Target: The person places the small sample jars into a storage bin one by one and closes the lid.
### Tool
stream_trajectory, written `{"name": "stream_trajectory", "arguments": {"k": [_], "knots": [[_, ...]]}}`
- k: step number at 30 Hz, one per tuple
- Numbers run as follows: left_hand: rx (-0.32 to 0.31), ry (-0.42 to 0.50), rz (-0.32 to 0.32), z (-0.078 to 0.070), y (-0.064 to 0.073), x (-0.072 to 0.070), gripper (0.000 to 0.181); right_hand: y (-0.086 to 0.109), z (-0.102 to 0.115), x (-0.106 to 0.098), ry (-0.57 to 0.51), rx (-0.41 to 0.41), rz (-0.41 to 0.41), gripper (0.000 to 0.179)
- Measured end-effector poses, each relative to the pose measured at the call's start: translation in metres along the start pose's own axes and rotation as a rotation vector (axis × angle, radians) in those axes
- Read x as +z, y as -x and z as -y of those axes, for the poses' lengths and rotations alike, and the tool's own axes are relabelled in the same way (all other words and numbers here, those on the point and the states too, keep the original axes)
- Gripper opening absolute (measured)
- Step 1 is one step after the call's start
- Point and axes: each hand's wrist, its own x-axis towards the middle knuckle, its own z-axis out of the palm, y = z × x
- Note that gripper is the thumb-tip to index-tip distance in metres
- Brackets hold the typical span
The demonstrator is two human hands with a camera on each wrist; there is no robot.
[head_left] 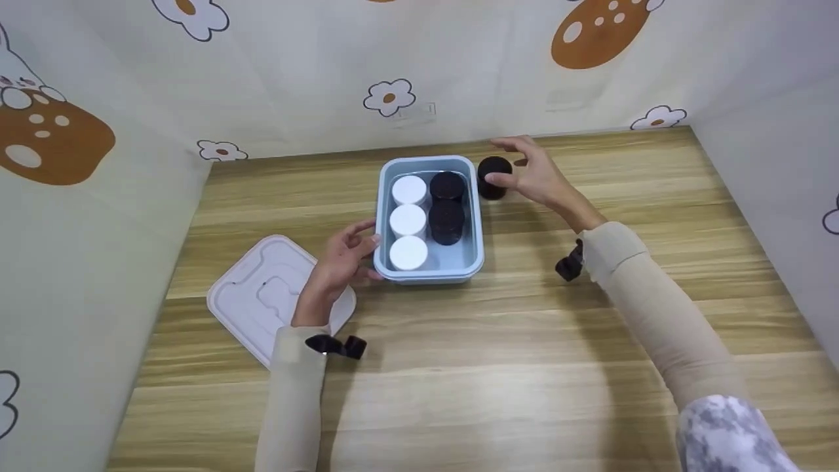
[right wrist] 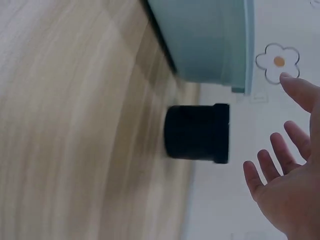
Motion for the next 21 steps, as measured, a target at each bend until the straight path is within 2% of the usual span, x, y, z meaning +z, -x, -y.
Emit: {"name": "stream_trajectory", "arguments": {"k": [10, 14, 21], "knots": [[-0.007, 0.01, -0.007, 0.001, -0.001, 0.0, 0.047, -0.007, -0.034, 0.009, -0.141, 0.175, 0.002, 0.08], [-0.015, 0.017, -0.005, 0.001, -0.001, 0.0, 0.047, -0.009, -0.041, 0.016, -0.169, 0.206, 0.017, 0.084], [-0.015, 0.017, -0.005, 0.0, 0.0, 0.0, 0.047, -0.007, -0.047, 0.021, -0.172, 0.216, 0.009, 0.077]]}}
